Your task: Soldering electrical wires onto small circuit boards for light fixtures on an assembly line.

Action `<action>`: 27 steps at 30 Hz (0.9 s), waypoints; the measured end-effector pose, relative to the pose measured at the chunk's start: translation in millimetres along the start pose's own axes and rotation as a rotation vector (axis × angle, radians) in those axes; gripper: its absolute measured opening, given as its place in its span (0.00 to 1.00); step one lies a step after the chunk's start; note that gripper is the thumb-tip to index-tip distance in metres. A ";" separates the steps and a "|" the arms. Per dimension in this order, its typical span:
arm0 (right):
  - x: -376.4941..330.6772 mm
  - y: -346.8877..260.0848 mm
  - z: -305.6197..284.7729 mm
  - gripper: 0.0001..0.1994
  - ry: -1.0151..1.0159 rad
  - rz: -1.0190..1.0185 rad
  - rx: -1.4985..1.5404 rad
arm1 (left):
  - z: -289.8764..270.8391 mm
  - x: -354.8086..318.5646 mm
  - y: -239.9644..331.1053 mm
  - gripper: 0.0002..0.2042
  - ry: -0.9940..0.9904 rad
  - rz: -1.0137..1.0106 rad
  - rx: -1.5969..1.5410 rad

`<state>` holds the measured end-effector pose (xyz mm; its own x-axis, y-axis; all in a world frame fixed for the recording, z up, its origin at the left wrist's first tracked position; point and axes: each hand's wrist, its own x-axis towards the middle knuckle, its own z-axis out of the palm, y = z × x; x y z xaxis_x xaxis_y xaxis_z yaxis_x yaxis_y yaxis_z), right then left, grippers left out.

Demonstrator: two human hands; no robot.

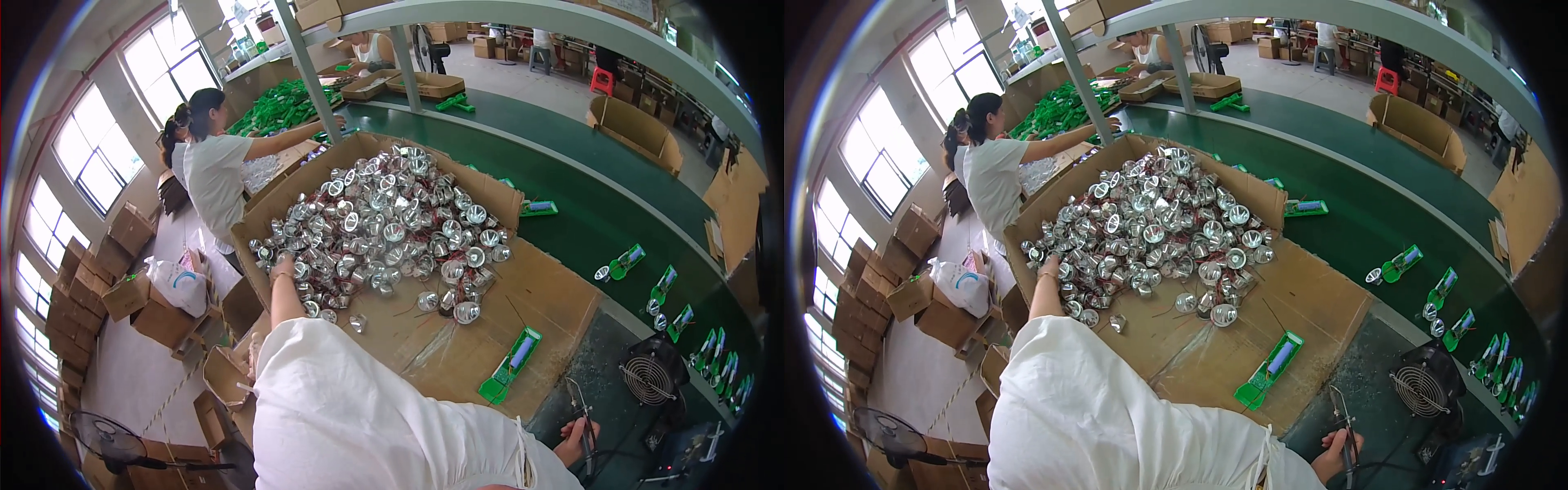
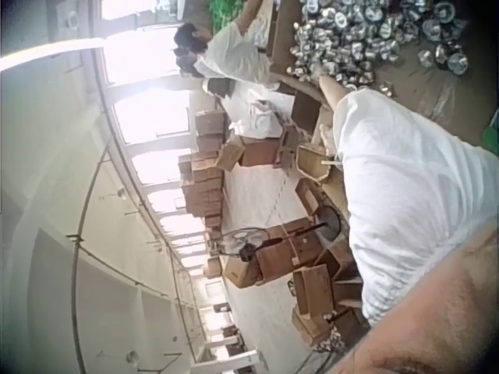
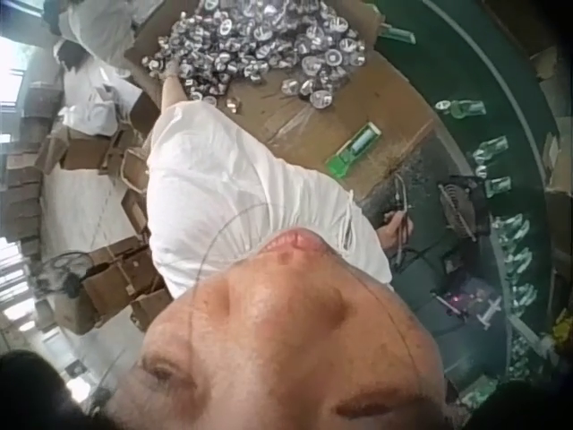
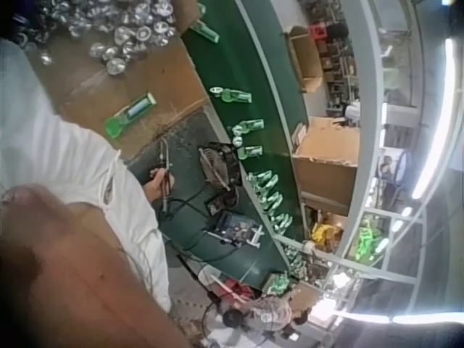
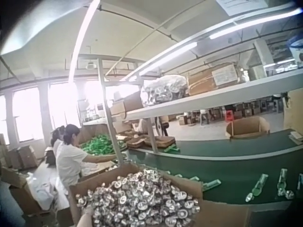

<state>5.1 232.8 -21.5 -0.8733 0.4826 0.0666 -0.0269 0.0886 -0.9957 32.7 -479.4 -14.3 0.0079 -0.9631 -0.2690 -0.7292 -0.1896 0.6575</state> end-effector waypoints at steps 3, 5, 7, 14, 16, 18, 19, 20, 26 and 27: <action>9.7 18.2 -15.0 0.10 -0.021 -0.002 0.059 | 8.4 -64.7 31.2 0.35 0.176 0.097 0.257; 8.3 16.1 -12.5 0.09 -0.007 -0.009 0.088 | -7.5 -68.1 34.4 0.35 0.171 0.086 0.215; 7.1 11.9 -9.2 0.09 -0.016 0.021 0.119 | -7.3 -46.2 26.0 0.41 0.223 0.029 0.113; 2.4 -14.5 -8.0 0.08 0.036 0.102 0.076 | 21.2 -44.4 54.8 0.35 0.045 0.045 -0.039; 4.8 -1.1 0.5 0.08 -0.148 0.119 0.247 | -71.3 80.2 -24.2 0.37 0.063 0.038 -0.299; 5.4 -4.9 3.8 0.08 -0.066 0.099 0.207 | 5.3 42.9 -6.6 0.38 -0.018 0.156 -0.294; 6.2 -3.5 -3.7 0.08 -0.011 0.091 0.172 | 35.1 -5.6 28.5 0.38 -0.105 0.151 -0.254; 7.3 -1.0 -3.4 0.08 -0.034 0.076 0.216 | 17.7 -11.2 28.3 0.38 -0.058 0.208 -0.155; 5.3 -2.5 -7.3 0.08 -0.044 0.095 0.224 | 34.1 -5.2 37.7 0.25 -0.648 0.121 -0.636; 8.6 2.7 -12.2 0.08 -0.015 0.086 0.211 | 47.3 -59.7 63.7 0.23 -0.709 0.245 -0.610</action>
<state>3.4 247.9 -22.8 -0.8841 0.4669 -0.0185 -0.0517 -0.1371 -0.9892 -46.6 -424.9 10.4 -0.6576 -0.6882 -0.3065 -0.1733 -0.2577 0.9506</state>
